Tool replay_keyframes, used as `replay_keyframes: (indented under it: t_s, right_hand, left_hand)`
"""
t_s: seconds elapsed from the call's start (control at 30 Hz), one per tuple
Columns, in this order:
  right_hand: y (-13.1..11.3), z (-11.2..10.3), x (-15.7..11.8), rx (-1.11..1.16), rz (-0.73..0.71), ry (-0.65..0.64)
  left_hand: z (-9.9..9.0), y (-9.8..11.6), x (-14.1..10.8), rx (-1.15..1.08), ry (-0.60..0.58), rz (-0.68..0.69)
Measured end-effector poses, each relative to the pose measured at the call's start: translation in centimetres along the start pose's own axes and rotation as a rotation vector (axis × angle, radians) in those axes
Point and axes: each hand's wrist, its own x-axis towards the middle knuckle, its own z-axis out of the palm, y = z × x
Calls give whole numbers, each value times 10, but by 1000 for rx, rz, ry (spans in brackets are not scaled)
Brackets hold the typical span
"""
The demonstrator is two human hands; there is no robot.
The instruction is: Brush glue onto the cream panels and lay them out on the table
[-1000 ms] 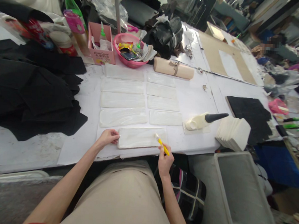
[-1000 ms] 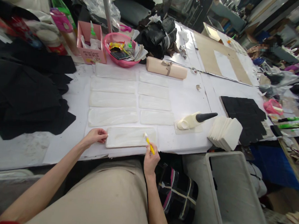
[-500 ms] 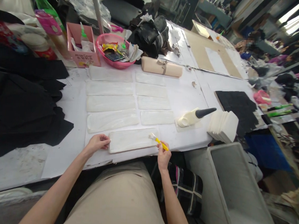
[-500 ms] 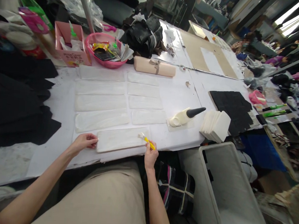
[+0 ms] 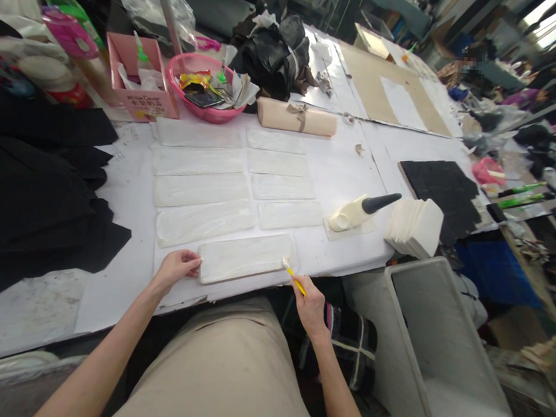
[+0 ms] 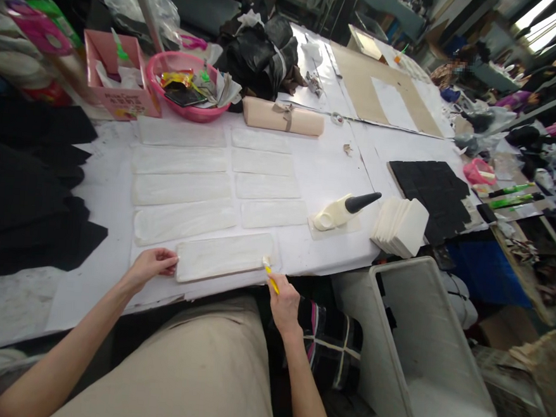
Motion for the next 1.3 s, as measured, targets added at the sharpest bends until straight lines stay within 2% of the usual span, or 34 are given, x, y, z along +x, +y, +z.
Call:
replay_keyframes:
  t_s: [0.1,0.3,0.47,0.6,0.67,0.73,0.83,0.9,1.0,1.17,1.3]
  right_hand:
    - [0,-1,3,-3,50,63]
    - [-8,12,-1,-198,26,12]
    - [-49,29,-12,-139,-22,-41]
    - [-80,43,-15,151,-86,-149]
    - [-80,43,-15,341,-73,-177]
    - [-66,38,-12,422,17,-104]
    - [-33,23,-5,297,194,148]
    - [-18,14,-1,185,232,233]
    - [-20,10,1,111,166,180]
    - [-53,28,8,260,-62,-6]
    - [-61,42,22,156,-71,50]
  left_hand:
    - [0,1,0,1,2,1]
    - [1,0,0,-12,10,-1]
    - [-1,-4,3,-31,14,-3]
    - [-2,-5,4,-22,-4,-17]
    - [-2,-5,4,-14,-10,-23]
    - [-2,-5,4,-11,-8,-20]
    - [-1,-4,5,-1,0,-1]
    - [-1,-4,6,19,3,9]
    - [1,-7,8,71,25,34]
    - [4,-17,8,136,116,82]
    - [8,-23,6,195,165,129]
